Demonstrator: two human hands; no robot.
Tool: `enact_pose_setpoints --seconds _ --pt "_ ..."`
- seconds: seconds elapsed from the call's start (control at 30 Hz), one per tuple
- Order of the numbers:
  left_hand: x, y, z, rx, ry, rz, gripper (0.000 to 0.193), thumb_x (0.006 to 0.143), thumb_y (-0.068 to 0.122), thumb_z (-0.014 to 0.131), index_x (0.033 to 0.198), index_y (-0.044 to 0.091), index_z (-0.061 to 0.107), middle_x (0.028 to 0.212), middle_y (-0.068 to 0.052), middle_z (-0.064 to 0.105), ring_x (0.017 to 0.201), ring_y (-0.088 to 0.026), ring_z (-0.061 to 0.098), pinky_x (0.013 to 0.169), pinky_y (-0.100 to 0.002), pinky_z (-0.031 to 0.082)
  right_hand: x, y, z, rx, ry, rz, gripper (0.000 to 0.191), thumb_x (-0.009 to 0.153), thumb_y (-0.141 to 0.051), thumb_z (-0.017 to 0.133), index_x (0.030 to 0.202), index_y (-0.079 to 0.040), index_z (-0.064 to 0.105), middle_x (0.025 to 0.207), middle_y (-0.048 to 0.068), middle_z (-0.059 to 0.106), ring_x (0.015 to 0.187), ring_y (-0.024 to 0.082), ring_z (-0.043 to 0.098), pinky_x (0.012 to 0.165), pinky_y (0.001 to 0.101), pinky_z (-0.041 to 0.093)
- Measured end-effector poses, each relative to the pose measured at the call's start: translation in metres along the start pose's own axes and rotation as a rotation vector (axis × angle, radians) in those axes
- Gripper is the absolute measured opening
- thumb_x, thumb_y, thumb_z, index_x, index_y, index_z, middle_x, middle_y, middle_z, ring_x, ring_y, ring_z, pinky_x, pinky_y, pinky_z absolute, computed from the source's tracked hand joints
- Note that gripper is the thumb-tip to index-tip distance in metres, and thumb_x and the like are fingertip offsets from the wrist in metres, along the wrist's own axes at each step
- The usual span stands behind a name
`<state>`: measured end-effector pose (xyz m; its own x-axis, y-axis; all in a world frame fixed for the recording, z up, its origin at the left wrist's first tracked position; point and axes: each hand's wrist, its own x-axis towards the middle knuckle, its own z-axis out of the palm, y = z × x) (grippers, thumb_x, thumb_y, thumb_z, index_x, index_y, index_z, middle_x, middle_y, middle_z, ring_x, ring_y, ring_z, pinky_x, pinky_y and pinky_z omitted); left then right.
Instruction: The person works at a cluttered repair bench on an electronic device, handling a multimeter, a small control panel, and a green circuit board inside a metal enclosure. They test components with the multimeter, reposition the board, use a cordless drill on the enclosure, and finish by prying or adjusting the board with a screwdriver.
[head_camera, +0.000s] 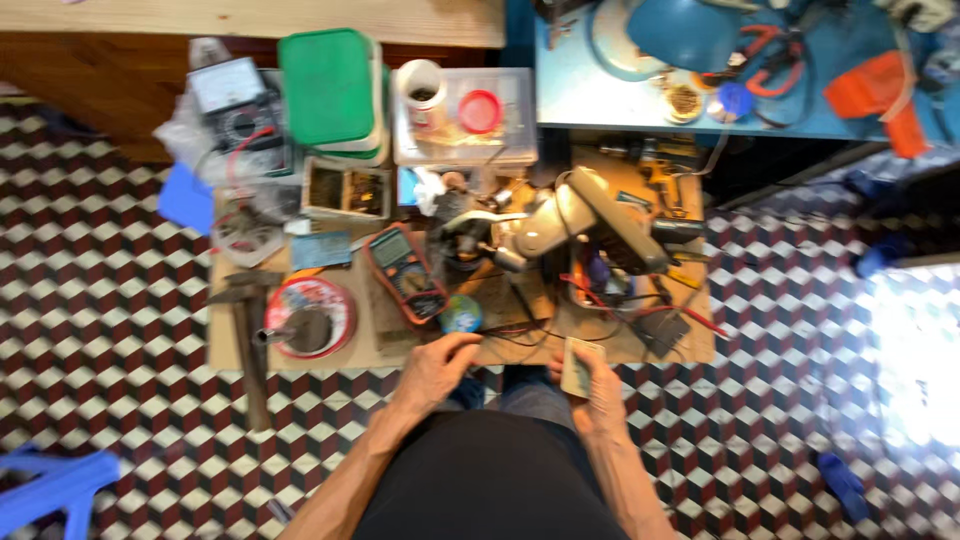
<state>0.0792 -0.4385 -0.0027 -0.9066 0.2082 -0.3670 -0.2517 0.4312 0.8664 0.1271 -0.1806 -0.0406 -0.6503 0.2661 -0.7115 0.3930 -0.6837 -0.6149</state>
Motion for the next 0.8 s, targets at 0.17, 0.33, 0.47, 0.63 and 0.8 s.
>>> enact_pose_setpoints --seconds 0.17,0.33,0.47,0.63,0.8 --pt "-0.002 -0.017 -0.002 0.068 -0.056 0.073 0.032 0.095 0.031 0.063 0.117 0.009 0.074 0.098 -0.012 0.079 0.088 -0.023 0.078 0.075 -0.034 0.059 0.002 0.013 0.003 0.016 0.043 0.045 0.033 0.093 -0.016 0.068 0.118 0.003 0.058 0.095 0.017 0.073 0.077 0.023 0.071 0.070 0.0351 0.060" --pt "-0.003 -0.022 0.000 0.085 -0.136 0.032 0.032 0.095 0.032 0.063 0.117 0.010 0.074 0.102 -0.011 0.079 0.089 -0.023 0.077 0.077 -0.034 0.059 0.003 0.019 0.002 0.018 0.026 0.066 0.035 0.093 -0.018 0.068 0.119 0.003 0.058 0.098 0.017 0.072 0.080 0.023 0.072 0.071 0.0345 0.062" --pt "-0.004 -0.025 0.000 0.083 -0.146 0.009 0.033 0.094 0.032 0.063 0.116 0.010 0.074 0.101 -0.011 0.079 0.088 -0.022 0.077 0.077 -0.034 0.059 0.005 0.022 0.003 -0.024 -0.044 0.052 0.036 0.094 -0.018 0.068 0.119 0.006 0.059 0.101 0.019 0.072 0.084 0.024 0.073 0.074 0.0335 0.062" --pt "-0.005 -0.031 -0.001 0.114 -0.148 0.032 0.034 0.094 0.034 0.064 0.117 0.011 0.075 0.099 -0.012 0.079 0.087 -0.023 0.077 0.077 -0.036 0.059 0.008 0.025 0.005 -0.065 -0.054 0.067 0.037 0.095 -0.020 0.067 0.119 0.007 0.061 0.101 0.019 0.073 0.083 0.023 0.073 0.075 0.0330 0.063" --pt "-0.004 -0.034 0.000 0.145 -0.168 0.007 0.034 0.094 0.034 0.064 0.117 0.013 0.075 0.099 -0.012 0.079 0.086 -0.024 0.076 0.077 -0.037 0.059 0.010 0.026 0.004 -0.042 -0.088 0.069 0.037 0.096 -0.019 0.066 0.122 0.006 0.059 0.101 0.019 0.072 0.083 0.023 0.073 0.074 0.0331 0.062"
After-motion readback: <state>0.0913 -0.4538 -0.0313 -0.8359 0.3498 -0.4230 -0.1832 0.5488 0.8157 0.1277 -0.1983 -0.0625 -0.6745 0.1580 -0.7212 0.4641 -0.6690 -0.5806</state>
